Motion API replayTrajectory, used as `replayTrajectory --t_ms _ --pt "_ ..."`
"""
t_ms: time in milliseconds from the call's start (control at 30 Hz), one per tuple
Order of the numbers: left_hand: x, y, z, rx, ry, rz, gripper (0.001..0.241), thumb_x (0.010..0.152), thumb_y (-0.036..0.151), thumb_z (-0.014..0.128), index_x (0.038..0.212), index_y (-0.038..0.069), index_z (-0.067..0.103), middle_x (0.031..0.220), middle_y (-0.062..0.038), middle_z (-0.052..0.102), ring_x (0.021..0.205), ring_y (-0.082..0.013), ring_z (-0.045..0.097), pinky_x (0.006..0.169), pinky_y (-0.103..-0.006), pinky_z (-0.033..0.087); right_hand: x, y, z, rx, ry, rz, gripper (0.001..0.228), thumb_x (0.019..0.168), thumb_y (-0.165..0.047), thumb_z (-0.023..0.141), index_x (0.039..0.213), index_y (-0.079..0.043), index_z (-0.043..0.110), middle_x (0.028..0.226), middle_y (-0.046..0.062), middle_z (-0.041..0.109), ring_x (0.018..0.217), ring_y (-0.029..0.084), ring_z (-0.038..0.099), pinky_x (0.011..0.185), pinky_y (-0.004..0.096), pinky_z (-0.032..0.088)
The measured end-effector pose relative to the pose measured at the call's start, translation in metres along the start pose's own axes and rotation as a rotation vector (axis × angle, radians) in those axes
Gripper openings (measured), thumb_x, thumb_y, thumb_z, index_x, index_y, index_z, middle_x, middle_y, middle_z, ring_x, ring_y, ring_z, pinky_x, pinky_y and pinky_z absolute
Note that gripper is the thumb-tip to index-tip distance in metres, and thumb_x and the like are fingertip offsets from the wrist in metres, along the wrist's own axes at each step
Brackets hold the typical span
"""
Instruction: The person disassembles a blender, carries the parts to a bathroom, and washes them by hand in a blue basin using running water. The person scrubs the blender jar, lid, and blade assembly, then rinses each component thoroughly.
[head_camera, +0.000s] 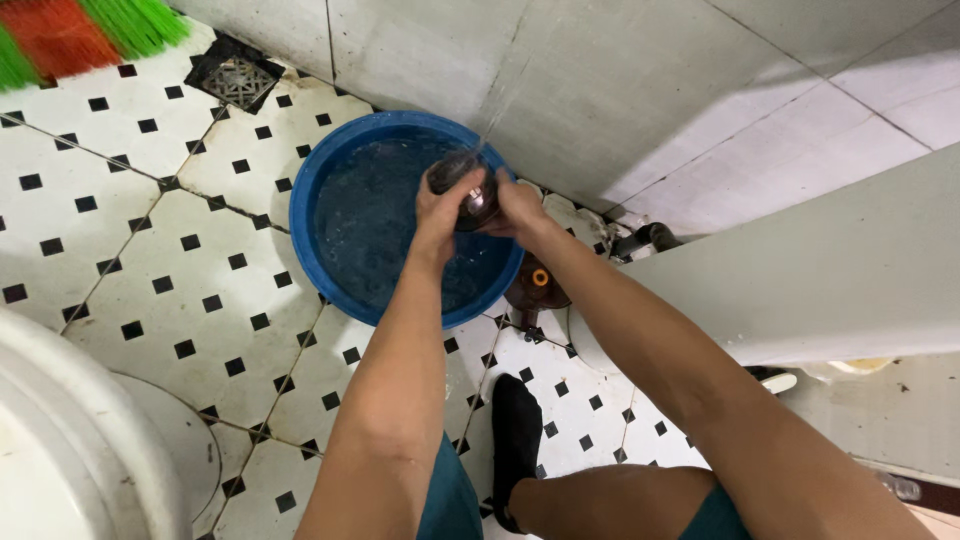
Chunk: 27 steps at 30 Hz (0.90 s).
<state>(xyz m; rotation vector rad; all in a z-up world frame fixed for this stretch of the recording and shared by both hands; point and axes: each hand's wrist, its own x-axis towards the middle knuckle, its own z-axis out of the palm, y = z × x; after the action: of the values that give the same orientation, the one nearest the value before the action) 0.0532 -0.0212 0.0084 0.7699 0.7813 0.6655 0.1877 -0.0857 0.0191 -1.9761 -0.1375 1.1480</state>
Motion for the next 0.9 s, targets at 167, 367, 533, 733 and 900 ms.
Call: replayTrajectory --t_ms 167,367,533,733,900 --pt "-0.005 -0.006 -0.01 0.27 0.164 0.264 0.082 0.063 0.02 0.093 0.134 0.011 0.054 0.127 -0.011 0.062 0.118 -0.0282 0.064 0.098 -0.0396 0.055 -0.02 0.001 0.0 -0.438 0.202 -0.483 0.039 0.096 -0.032 0.061 0.117 -0.002 0.075 0.101 0.012 0.078 0.089 0.02 0.073 0.083 0.034 0.055" --pt "-0.004 -0.013 -0.018 0.453 0.209 0.517 0.085 0.064 0.015 0.094 0.137 0.01 0.052 0.136 -0.015 0.054 0.13 -0.0343 0.052 0.11 -0.0455 0.043 -0.017 -0.006 0.014 -0.257 0.089 -0.493 0.03 0.097 -0.021 0.064 0.117 -0.004 0.078 0.1 0.011 0.078 0.083 0.016 0.069 0.075 0.03 0.055" --pt "-0.006 -0.017 -0.024 0.626 0.209 0.701 0.087 0.064 0.017 0.098 0.137 0.01 0.052 0.138 -0.015 0.056 0.136 -0.038 0.046 0.116 -0.0529 0.032 -0.018 -0.011 0.014 -0.148 0.014 -0.456 0.027 0.096 -0.02 0.065 0.114 -0.002 0.075 0.099 0.009 0.078 0.086 0.016 0.074 0.077 0.029 0.061" --pt "-0.013 -0.011 -0.029 0.727 0.22 0.881 0.087 0.064 0.018 0.098 0.135 0.008 0.049 0.138 -0.02 0.051 0.134 -0.0435 0.039 0.111 -0.0558 0.03 -0.022 -0.018 0.01 -0.272 -0.012 -0.483 0.03 0.093 -0.02 0.071 0.112 0.003 0.076 0.096 0.011 0.078 0.085 0.019 0.076 0.08 0.03 0.062" --pt "-0.019 -0.003 -0.031 0.775 0.136 0.926 0.078 0.068 0.009 0.092 0.134 0.012 0.05 0.129 -0.013 0.059 0.128 -0.0381 0.051 0.116 -0.0544 0.034 -0.018 -0.019 0.006 -0.177 -0.04 -0.413 0.027 0.095 -0.018 0.067 0.109 0.004 0.075 0.094 0.015 0.077 0.082 0.02 0.075 0.076 0.031 0.064"
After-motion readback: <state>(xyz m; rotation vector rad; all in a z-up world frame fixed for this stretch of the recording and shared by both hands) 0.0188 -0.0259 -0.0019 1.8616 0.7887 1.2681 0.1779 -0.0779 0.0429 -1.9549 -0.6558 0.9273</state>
